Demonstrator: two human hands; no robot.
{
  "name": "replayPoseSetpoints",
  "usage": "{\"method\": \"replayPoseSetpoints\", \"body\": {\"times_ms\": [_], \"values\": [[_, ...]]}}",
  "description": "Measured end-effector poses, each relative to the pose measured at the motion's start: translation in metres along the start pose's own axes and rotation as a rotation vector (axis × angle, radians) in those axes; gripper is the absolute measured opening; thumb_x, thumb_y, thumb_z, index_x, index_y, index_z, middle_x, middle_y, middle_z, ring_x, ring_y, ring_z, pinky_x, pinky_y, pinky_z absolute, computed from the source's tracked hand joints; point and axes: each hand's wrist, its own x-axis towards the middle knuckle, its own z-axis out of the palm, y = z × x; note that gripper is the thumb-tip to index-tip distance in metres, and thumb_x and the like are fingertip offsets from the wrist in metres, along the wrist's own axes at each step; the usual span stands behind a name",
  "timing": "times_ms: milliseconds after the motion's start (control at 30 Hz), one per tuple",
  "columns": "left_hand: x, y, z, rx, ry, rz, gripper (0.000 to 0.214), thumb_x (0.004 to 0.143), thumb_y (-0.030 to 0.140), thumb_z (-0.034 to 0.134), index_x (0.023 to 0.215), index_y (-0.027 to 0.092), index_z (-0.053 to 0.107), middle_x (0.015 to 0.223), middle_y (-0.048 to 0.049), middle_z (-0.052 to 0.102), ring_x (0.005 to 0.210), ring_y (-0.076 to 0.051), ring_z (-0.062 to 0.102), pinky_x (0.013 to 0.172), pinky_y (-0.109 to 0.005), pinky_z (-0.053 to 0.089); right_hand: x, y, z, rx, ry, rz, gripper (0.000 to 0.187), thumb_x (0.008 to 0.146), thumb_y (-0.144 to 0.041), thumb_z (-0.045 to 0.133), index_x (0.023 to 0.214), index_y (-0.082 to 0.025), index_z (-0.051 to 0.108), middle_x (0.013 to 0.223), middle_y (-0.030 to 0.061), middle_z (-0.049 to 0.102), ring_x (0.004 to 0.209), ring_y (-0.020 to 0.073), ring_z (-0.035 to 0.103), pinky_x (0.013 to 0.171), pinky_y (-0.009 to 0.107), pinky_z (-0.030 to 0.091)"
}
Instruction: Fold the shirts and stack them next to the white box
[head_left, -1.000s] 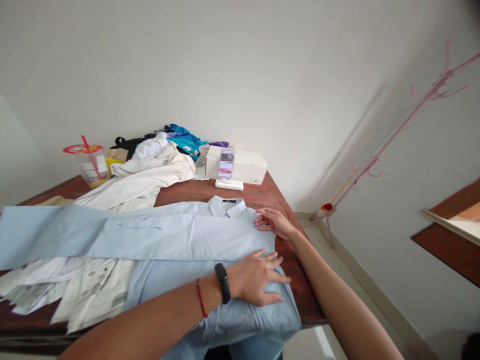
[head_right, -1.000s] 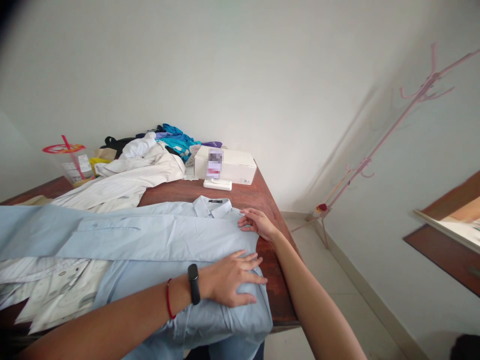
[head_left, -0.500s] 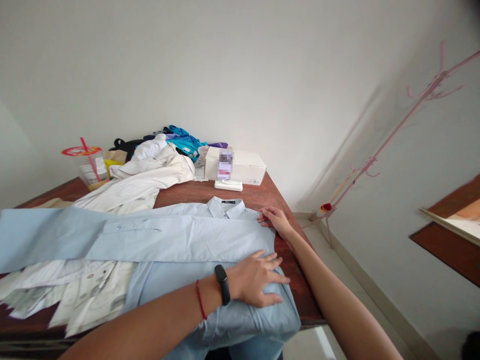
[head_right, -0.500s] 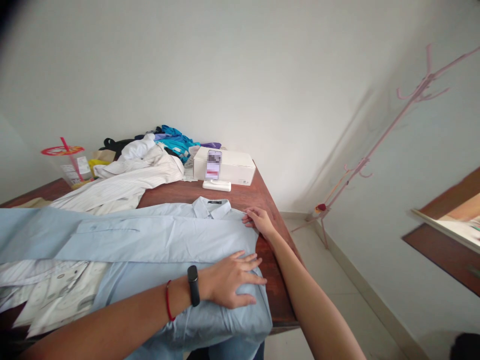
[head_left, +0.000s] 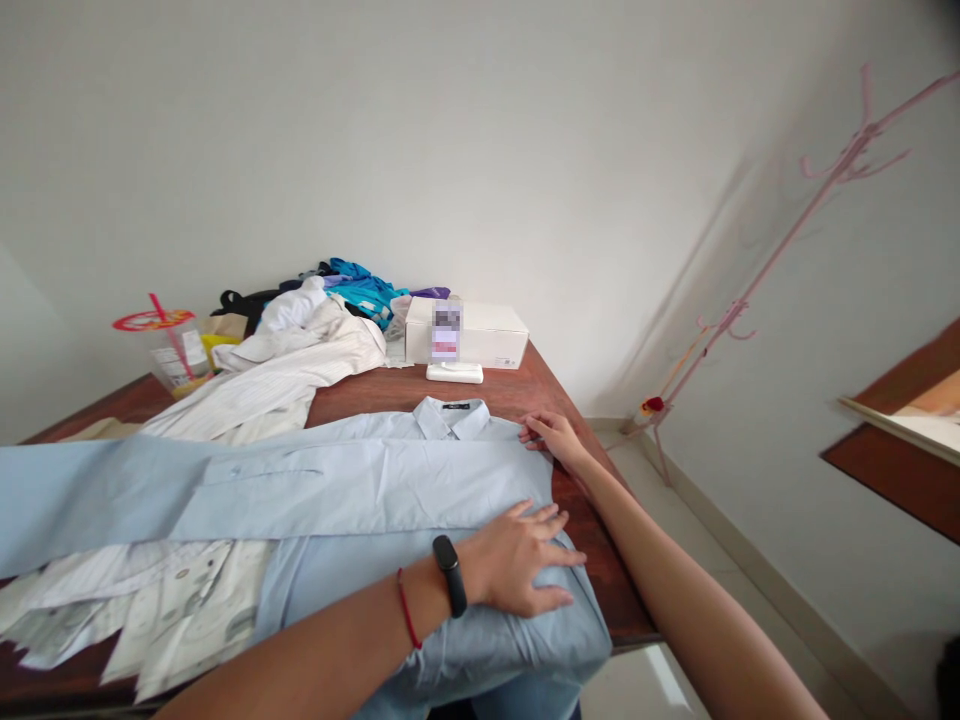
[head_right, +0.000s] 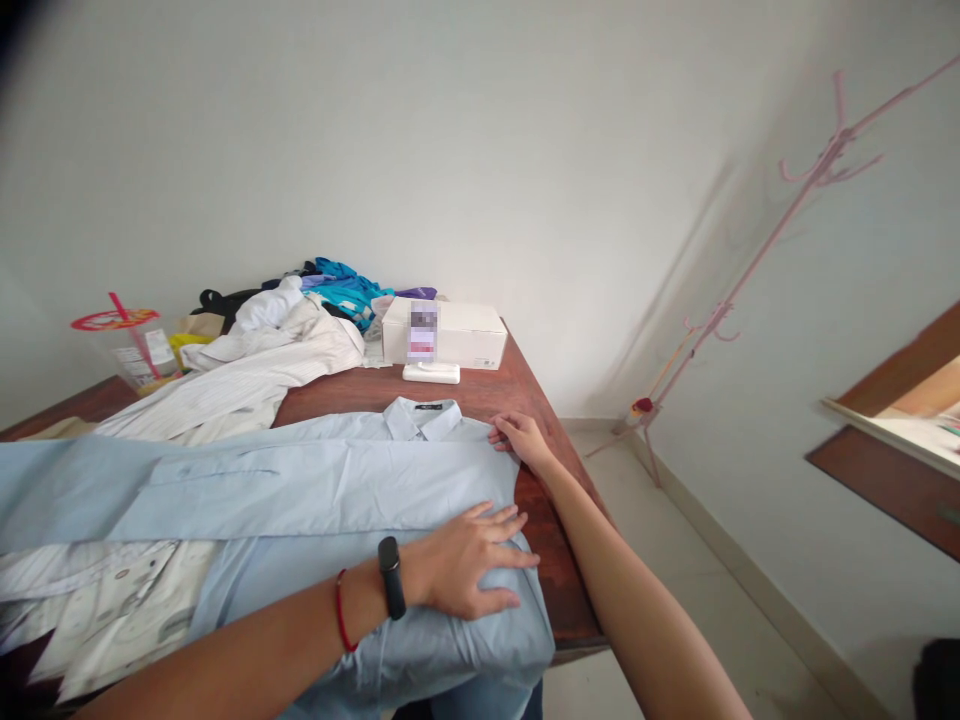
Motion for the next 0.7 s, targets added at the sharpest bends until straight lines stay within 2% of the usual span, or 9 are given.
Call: {"method": "replayPoseSetpoints", "body": {"times_ms": [133,367,567,700], "values": [[0.0000,0.0012,-0.0012,0.003,0.001,-0.005,0.055,0.096,0.050,0.054,0.142,0.020,0.057,0.158,-0.0184,0.040,0.146,-0.035,0.036,0.120,-0.054,0.026,0.0000,-0.0009,-0.0013,0.026,-0.042,-0.012,0.014,0.086,-0.029,0.074,0.088,-0.016,0.069,0.073,0.0060,0.072,0.063,0.0137,0.071,0.052,0.019,0.059],[0.0020,0.0012,-0.0010,0.039,-0.037,-0.021,0.056,0.097,0.052,0.053,0.145,0.022,0.054,0.158,-0.0167,0.039,0.148,-0.033,0.032,0.121,-0.054,0.025,-0.0013,-0.0041,0.0000,0.029,-0.041,-0.016,0.011,0.088,-0.026,0.073,0.087,-0.016,0.070,0.073,0.0066,0.073,0.064,0.0137,0.070,0.053,0.019,0.059],[0.0035,0.0028,-0.0040,0.032,-0.049,-0.041,0.068,0.097,0.052,0.053,0.154,0.018,0.038,0.158,-0.0183,0.039,0.149,-0.031,0.032,0.121,-0.053,0.025,-0.0001,-0.0042,-0.0011,0.051,-0.057,-0.023,0.012,0.087,-0.025,0.075,0.087,-0.014,0.070,0.073,0.0077,0.074,0.062,0.0141,0.069,0.054,0.021,0.060],[0.0049,0.0028,-0.0041,0.047,-0.066,-0.044,0.066,0.097,0.053,0.053,0.151,0.016,0.042,0.158,-0.0193,0.039,0.150,-0.030,0.030,0.122,-0.050,0.024,-0.0009,-0.0060,-0.0011,0.066,-0.068,-0.018,0.011,0.087,-0.024,0.075,0.085,-0.014,0.071,0.071,0.0077,0.074,0.062,0.0142,0.069,0.053,0.020,0.058]]}}
